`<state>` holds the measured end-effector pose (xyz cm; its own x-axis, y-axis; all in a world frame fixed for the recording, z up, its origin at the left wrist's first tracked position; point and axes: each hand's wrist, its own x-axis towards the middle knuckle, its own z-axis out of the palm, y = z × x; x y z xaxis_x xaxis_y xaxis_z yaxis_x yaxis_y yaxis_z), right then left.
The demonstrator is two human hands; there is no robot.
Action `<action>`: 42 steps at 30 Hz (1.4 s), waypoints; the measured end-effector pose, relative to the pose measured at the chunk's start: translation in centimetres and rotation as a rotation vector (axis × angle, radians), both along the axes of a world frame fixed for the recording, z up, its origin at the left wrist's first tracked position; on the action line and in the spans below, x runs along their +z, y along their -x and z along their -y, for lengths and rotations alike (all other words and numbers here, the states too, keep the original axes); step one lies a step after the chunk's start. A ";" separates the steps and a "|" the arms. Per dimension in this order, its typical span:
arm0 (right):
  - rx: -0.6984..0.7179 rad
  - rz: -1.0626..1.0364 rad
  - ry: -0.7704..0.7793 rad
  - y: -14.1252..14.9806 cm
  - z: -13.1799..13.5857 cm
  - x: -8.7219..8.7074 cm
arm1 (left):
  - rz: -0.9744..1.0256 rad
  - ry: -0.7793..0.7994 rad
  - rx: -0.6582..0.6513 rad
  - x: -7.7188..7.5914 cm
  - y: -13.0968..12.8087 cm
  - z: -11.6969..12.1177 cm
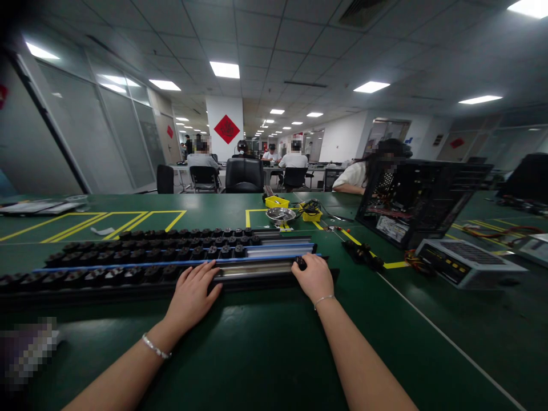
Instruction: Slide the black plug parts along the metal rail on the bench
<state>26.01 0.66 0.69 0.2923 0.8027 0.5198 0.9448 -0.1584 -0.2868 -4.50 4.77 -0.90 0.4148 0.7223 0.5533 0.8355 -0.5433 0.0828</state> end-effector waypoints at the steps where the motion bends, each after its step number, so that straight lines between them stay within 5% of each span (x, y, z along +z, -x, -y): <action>1: -0.004 -0.002 -0.002 0.0 0.0 0.0 | -0.001 0.003 0.000 0.0 0.0 0.0; 13: -0.026 0.006 0.009 -0.3 0.0 0.0 | -0.010 0.002 0.002 -0.1 0.0 -0.1; 20: -0.164 0.011 -0.011 0.0 0.5 -0.4 | -0.020 -0.001 0.003 -0.2 0.0 -0.2; 42: -0.183 0.012 0.041 -0.8 0.2 -0.2 | -0.038 0.001 0.020 -0.1 -0.1 -0.1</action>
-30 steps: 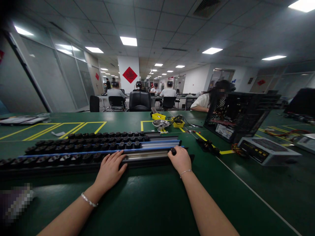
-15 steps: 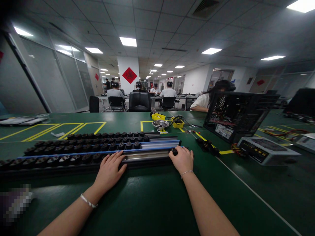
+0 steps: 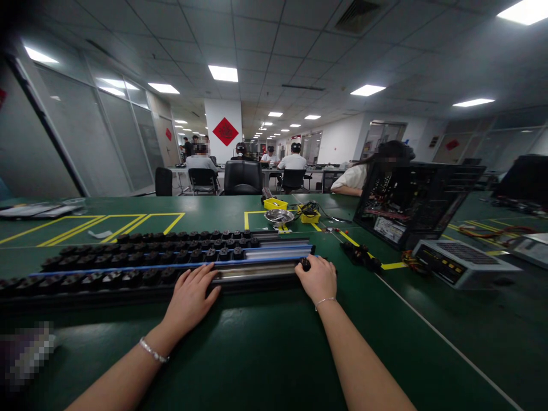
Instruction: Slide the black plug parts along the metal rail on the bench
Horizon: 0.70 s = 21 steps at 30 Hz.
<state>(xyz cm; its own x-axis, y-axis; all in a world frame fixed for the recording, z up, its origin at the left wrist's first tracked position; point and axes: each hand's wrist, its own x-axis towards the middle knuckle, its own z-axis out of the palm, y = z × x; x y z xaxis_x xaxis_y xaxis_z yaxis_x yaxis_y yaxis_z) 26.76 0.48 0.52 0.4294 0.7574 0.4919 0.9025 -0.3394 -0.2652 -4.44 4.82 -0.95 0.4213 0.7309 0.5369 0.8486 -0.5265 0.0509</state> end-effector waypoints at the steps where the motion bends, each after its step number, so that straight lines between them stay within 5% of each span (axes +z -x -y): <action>1: -0.001 0.000 -0.005 0.0 0.0 0.0 | 0.002 -0.003 -0.002 0.0 0.0 0.0; 21: -0.063 -0.090 -0.010 -0.9 0.3 -0.2 | 0.005 0.002 -0.005 -0.2 0.1 -0.2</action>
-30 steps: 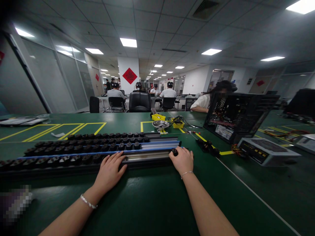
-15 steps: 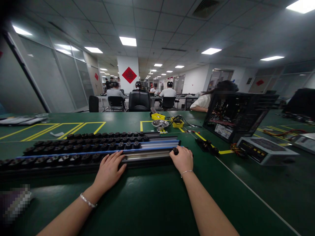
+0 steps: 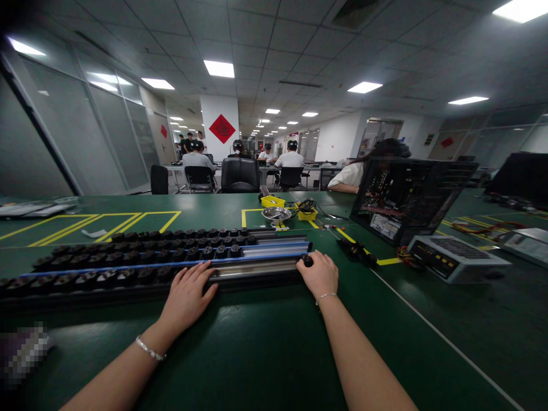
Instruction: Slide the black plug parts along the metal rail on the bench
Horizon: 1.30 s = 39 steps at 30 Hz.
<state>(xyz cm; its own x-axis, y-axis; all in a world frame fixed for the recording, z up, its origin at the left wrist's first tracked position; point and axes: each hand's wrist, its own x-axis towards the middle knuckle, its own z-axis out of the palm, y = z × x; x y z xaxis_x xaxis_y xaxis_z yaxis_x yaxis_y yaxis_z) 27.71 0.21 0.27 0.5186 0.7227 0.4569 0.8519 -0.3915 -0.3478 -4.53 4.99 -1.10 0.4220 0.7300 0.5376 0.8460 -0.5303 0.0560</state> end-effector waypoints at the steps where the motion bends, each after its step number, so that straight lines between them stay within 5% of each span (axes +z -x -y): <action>1: 0.002 0.003 -0.001 -0.1 0.0 0.0 | 0.003 -0.002 0.000 0.0 0.0 0.0; 39: -0.004 -0.047 -0.026 -1.2 0.2 0.5 | 0.010 0.002 -0.001 0.1 0.0 0.0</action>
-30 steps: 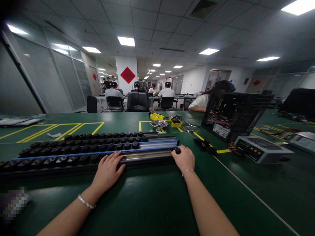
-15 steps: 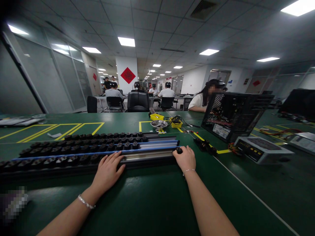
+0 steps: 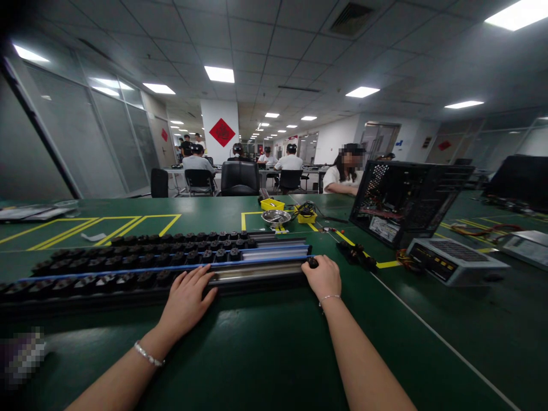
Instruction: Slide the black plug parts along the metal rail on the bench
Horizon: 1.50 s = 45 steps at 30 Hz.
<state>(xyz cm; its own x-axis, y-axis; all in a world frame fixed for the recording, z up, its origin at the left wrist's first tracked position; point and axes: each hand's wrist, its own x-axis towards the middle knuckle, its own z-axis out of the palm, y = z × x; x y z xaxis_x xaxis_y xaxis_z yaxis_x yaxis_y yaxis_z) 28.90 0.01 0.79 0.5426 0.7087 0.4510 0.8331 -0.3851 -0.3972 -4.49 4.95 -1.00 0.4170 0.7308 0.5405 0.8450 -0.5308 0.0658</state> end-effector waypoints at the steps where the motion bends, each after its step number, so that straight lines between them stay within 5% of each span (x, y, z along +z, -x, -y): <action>1: -0.001 -0.006 -0.001 0.0 0.0 0.0 | -0.002 -0.001 0.000 0.0 0.0 0.0; 45: -0.093 -0.297 0.053 -1.6 -0.2 -0.2 | -0.010 0.000 0.001 0.0 0.0 0.0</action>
